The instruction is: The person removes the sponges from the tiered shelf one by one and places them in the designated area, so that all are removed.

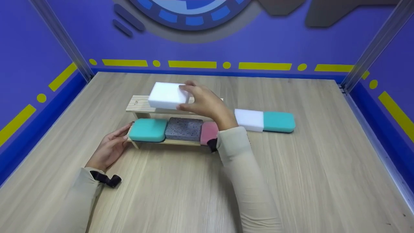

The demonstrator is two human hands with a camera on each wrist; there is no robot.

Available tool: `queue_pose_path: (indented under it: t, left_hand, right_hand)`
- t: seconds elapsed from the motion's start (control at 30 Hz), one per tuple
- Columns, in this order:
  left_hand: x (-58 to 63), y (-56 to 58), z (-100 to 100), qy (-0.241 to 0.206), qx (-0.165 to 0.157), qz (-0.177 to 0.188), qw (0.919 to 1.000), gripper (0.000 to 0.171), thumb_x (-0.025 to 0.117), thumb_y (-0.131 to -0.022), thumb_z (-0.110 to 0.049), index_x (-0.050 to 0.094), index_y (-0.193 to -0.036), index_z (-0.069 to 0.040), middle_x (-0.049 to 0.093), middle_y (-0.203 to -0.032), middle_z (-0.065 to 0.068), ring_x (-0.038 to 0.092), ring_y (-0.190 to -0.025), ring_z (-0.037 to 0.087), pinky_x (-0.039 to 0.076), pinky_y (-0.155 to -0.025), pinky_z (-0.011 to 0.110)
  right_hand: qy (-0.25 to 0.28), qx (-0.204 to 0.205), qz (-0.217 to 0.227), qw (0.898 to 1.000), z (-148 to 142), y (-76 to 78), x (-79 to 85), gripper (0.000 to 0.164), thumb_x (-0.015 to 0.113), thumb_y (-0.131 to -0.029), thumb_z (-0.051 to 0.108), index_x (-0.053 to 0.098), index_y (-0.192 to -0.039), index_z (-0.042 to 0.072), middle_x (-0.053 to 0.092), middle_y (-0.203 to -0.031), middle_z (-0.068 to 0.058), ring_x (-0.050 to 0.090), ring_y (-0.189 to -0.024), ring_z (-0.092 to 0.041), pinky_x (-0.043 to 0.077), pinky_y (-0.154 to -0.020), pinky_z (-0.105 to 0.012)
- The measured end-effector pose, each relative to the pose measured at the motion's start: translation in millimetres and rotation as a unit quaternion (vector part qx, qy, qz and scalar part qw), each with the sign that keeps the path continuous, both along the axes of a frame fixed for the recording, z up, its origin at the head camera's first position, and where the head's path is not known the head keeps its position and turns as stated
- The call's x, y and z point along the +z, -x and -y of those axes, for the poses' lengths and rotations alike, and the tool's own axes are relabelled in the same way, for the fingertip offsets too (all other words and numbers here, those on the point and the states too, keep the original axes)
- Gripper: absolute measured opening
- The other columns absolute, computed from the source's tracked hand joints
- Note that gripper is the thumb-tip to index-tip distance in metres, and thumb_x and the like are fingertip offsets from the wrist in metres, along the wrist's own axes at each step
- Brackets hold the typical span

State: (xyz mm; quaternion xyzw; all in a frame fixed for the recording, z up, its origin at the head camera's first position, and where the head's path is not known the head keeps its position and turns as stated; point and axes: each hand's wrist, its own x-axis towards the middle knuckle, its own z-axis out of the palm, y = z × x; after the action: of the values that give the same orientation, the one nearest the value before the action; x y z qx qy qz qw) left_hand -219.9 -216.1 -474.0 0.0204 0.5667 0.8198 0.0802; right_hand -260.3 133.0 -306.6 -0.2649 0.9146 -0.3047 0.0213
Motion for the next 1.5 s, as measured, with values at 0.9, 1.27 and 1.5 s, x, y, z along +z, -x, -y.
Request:
queue_pose_path:
  t: [0.9,1.27,1.5]
  left_hand:
    - [-0.4,-1.6,0.0,-0.024,-0.008,-0.006,0.9997,0.057,0.043,-0.092,0.010,0.027,-0.146,0.008,0.025,-0.157,0.018,0.022,-0.146,0.024,0.037,-0.108,0.018]
    - [-0.4,-1.7,0.6,-0.020,-0.009,-0.001,0.9998,0.057,0.044,-0.092,0.010,0.027,-0.147,0.007,0.025,-0.157,0.018,0.023,-0.146,0.024,0.039,-0.106,0.017]
    - [-0.2,-2.2,0.3,-0.025,-0.006,-0.001,0.9997,0.057,0.044,-0.091,0.011,0.029,-0.146,0.008,0.027,-0.156,0.018,0.024,-0.145,0.023,0.039,-0.107,0.018]
  right_hand:
    - [0.020,0.020,-0.038,0.999,-51.8,-7.1,-0.8,0.065,0.073,-0.085,0.032,0.048,-0.141,0.010,0.040,-0.149,-0.012,0.033,-0.138,-0.036,0.031,-0.111,-0.060]
    - [0.022,0.015,-0.036,0.999,-70.5,-10.9,-5.8,0.064,0.072,-0.086,0.029,0.048,-0.141,0.008,0.040,-0.149,-0.016,0.033,-0.139,-0.037,0.030,-0.111,-0.060]
    - [0.028,0.009,-0.041,0.999,-83.1,-13.9,-9.2,0.062,0.072,-0.086,0.027,0.049,-0.141,0.009,0.040,-0.149,-0.015,0.035,-0.137,-0.036,0.033,-0.109,-0.059]
